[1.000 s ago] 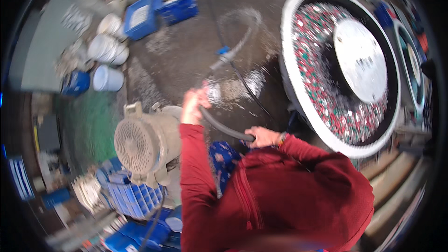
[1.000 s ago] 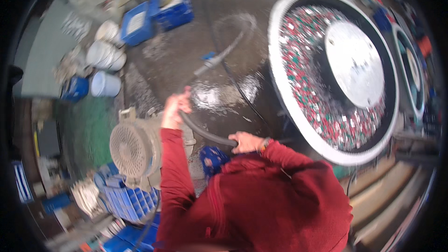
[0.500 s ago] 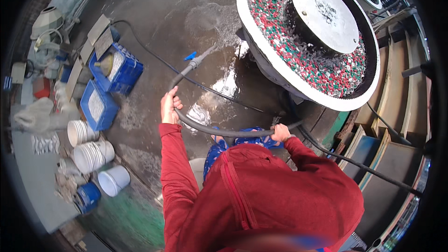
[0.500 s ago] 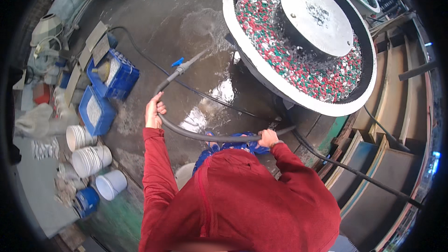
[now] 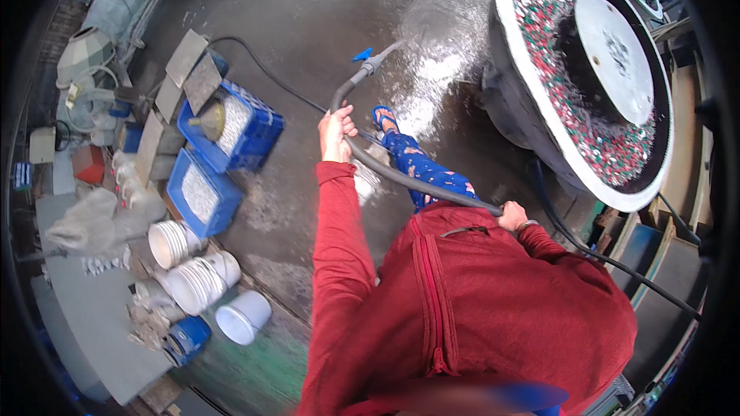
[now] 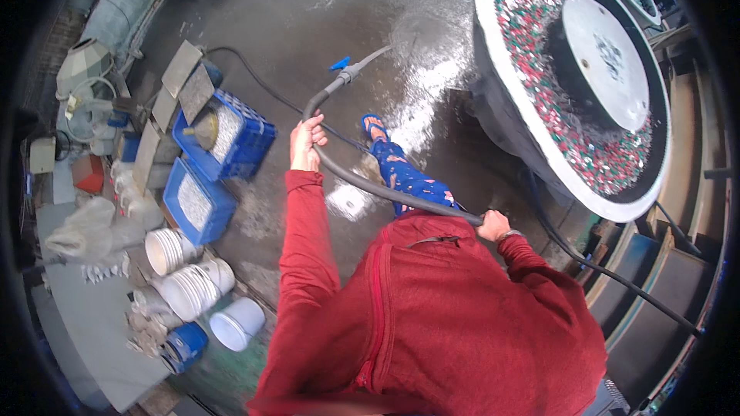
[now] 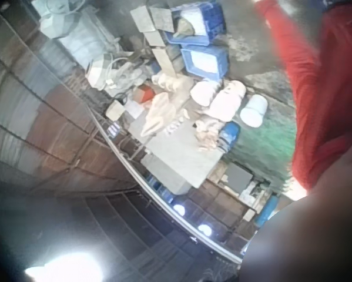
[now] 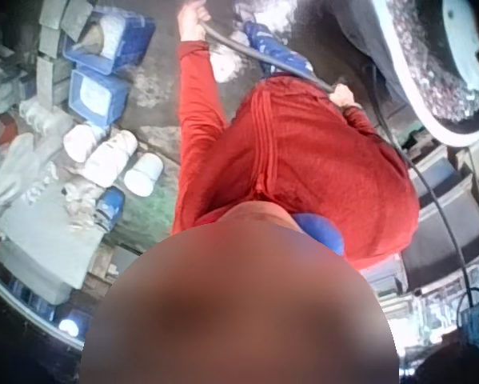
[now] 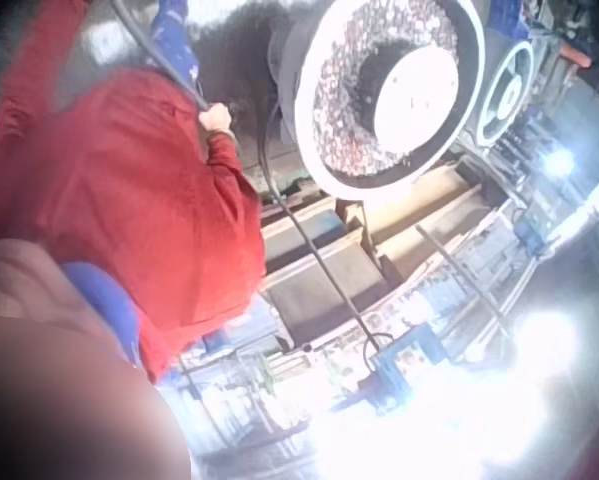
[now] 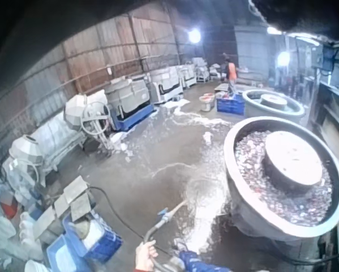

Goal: The person uses a hose to spray water into a rotating industrial washing machine containing colorful plastic parts, then rinses the surrounding floor. A coworker briefly assists by moving a blue crate.

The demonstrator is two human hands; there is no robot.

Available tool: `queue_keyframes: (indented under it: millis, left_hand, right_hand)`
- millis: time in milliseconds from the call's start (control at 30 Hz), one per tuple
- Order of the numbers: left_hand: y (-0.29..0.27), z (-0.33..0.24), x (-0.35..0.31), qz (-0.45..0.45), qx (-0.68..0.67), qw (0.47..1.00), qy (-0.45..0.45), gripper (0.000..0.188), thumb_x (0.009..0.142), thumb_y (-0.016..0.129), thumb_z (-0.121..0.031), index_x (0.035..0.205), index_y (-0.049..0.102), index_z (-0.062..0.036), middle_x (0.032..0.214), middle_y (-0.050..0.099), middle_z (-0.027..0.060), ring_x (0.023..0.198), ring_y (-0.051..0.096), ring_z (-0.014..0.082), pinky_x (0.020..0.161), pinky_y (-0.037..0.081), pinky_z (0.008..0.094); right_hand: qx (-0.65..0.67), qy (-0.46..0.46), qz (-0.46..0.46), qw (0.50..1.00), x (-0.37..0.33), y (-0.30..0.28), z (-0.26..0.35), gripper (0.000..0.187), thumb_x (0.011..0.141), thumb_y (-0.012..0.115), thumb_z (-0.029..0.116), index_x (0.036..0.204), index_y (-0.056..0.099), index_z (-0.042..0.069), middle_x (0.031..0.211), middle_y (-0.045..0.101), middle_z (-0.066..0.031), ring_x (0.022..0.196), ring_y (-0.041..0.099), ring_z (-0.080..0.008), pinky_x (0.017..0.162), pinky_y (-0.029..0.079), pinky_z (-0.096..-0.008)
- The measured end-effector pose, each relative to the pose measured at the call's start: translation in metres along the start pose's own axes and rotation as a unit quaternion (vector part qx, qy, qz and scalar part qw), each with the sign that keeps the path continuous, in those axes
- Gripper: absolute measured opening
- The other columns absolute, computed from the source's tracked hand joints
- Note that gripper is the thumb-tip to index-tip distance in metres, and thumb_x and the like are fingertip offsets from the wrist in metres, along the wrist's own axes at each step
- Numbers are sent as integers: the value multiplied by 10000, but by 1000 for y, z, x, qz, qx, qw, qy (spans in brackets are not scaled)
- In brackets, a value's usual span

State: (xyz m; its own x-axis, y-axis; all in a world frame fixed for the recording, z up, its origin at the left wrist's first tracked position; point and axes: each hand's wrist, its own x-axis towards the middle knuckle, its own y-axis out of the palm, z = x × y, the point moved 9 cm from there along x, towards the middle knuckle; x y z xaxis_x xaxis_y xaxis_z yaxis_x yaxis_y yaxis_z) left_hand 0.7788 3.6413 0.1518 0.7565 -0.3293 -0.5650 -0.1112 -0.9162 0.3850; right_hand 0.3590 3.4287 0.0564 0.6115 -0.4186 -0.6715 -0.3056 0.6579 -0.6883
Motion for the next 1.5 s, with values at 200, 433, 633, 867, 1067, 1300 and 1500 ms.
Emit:
queue_keyframes:
  millis: [200, 433, 633, 867, 1067, 1300, 1500]
  left_hand:
    - [79, -82, 161, 39, 61, 997, 1, 214, 751, 596, -33, 948, 514, -31, 539, 362, -50, 389, 326, 45, 347, 266, 209]
    - [206, -134, 300, 167, 81, 978, -94, 169, 771, 618, -38, 797, 452, -57, 541, 368, -44, 406, 341, 47, 376, 307, 200]
    - [274, -156, 376, 211, 94, 962, -148, 142, 771, 612, -28, 855, 498, -47, 539, 360, -54, 398, 313, 35, 352, 269, 193]
    - [273, -185, 471, 238, 160, 941, -180, 145, 792, 576, -25, 922, 515, -47, 528, 328, -69, 394, 280, 35, 353, 250, 198]
    - [297, -257, 501, 363, 304, 855, -213, 179, 819, 556, -54, 988, 497, -39, 553, 327, -64, 412, 280, 31, 374, 260, 201]
    - [342, -335, 466, 463, 417, 757, -196, 326, 851, 523, -98, 1166, 447, -63, 530, 277, -73, 404, 261, 31, 373, 259, 200]
    - [398, -388, 417, 531, 419, 721, -152, 424, 835, 562, -88, 1229, 411, -54, 500, 278, -73, 361, 252, 30, 338, 237, 197]
  right_hand:
    - [46, 34, -34, 998, 141, -65, 76, 380, 582, 539, 244, 761, 623, -80, 852, 587, -294, 833, 590, -410, 746, 496, -430]
    - [111, 150, -20, 982, 166, -117, 131, 333, 571, 587, 293, 713, 655, 0, 804, 613, -243, 813, 605, -365, 754, 490, -407]
    - [143, 195, -19, 970, 190, -151, 198, 333, 552, 598, 294, 720, 660, 14, 771, 617, -234, 792, 609, -365, 735, 493, -409]
    - [188, 260, -54, 945, 232, -167, 292, 347, 564, 611, 350, 718, 674, 46, 758, 628, -202, 774, 615, -353, 721, 498, -410]
    - [152, 246, -70, 955, 287, -195, 361, 304, 547, 577, 291, 674, 659, 27, 710, 612, -221, 724, 616, -358, 669, 499, -419]
    - [240, 246, -118, 932, 332, -233, 402, 249, 512, 568, 245, 659, 656, 65, 676, 614, -186, 708, 613, -348, 654, 489, -415]
    - [241, 191, -194, 932, 355, -284, 410, 241, 508, 573, 236, 647, 647, 54, 653, 606, -187, 671, 608, -345, 614, 477, -416]
